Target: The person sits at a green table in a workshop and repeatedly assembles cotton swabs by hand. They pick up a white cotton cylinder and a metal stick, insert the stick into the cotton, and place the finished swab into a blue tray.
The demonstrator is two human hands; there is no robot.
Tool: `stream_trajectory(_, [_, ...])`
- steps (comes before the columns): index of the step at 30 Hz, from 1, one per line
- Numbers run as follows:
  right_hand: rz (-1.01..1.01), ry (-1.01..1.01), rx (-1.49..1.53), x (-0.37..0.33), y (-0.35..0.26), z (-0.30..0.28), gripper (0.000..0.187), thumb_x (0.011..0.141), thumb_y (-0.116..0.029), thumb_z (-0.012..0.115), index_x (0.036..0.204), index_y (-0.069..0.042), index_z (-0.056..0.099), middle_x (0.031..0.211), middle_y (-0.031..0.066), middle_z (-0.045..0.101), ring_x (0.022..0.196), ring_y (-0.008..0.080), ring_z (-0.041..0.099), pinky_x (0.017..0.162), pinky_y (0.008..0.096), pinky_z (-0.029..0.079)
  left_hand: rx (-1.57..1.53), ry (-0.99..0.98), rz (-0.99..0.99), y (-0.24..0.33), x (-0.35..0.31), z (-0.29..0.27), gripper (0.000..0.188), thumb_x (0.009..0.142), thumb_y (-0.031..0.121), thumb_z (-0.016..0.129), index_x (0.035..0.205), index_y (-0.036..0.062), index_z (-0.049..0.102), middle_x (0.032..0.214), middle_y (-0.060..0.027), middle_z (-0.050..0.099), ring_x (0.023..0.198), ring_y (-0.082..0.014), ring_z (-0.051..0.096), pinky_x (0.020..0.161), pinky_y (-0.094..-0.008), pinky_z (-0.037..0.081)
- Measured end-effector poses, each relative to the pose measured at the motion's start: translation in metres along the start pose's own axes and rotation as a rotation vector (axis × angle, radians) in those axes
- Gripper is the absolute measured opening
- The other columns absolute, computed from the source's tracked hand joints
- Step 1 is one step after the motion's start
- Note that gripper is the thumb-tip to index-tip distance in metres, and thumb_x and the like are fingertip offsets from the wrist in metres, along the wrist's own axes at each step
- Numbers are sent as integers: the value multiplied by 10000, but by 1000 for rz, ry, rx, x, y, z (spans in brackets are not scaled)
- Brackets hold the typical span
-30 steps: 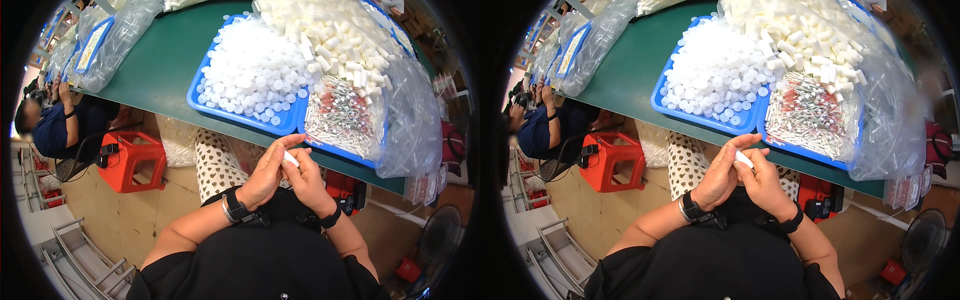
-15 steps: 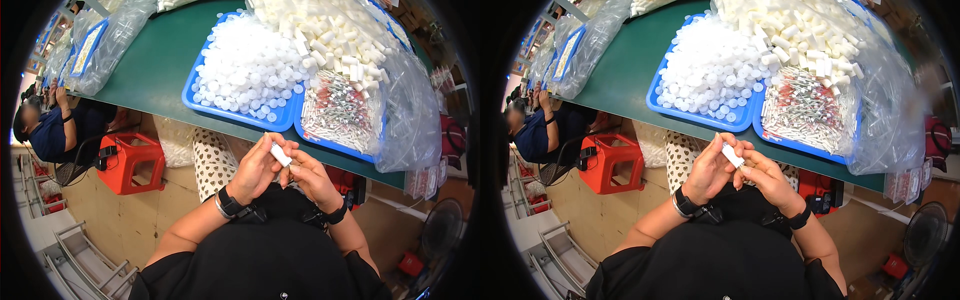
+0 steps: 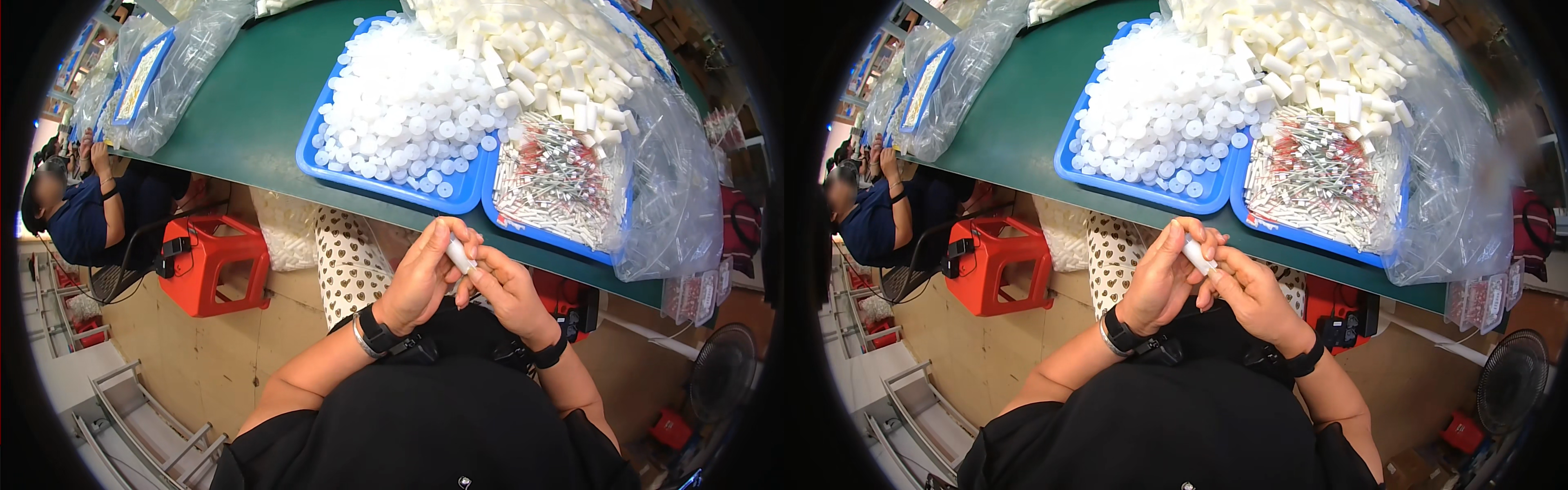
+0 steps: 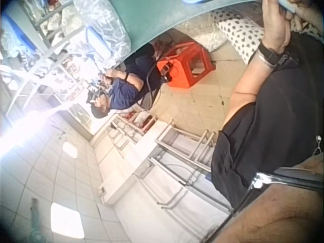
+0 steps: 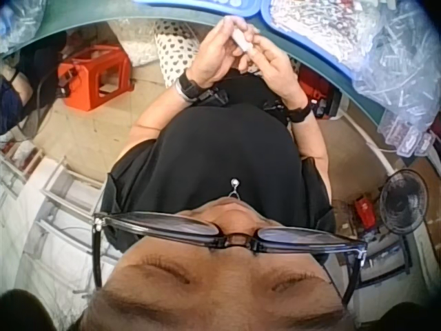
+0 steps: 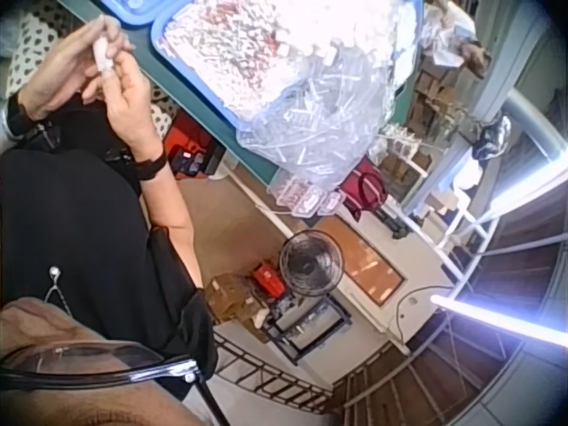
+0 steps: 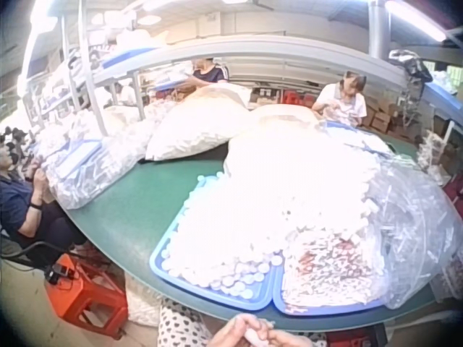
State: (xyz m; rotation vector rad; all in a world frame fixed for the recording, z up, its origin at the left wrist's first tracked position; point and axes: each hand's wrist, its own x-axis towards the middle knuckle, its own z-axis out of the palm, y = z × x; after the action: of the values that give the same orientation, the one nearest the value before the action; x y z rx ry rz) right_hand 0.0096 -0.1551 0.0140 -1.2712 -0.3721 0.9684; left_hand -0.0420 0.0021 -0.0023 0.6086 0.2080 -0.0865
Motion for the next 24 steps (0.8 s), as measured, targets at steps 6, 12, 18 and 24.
stream_trajectory(6, [33,-14,93,-1,-1,-1,332,1003,-57,447,1313,61,442,1112,123,617,859,144,632,792,283,516,22,-5,30,1,0,0,361,1077,369,291,1007,80,495,930,-65,521,1108,-215,469,1072,-387,343])
stream_trajectory(12, [21,17,-14,-2,-2,2,347,1013,-111,487,1316,53,451,1102,107,616,838,122,621,748,253,507,33,-46,7,-4,1,-6,411,1073,395,281,1066,57,514,965,-61,531,936,-180,536,917,-371,472])
stream_trajectory(18, [102,60,56,2,-3,0,286,1032,-168,482,1241,23,523,900,35,591,671,70,553,620,205,474,-49,-77,-67,-1,1,-2,483,1069,412,273,1220,24,518,1085,-88,561,766,-139,567,617,-335,578])
stream_trajectory(24, [17,113,-190,4,1,-1,248,1008,-148,515,1182,26,544,841,105,632,659,184,624,580,275,496,89,-53,-25,-10,-3,-5,442,1074,369,284,1217,28,524,1181,-119,575,932,-161,593,811,-362,562])
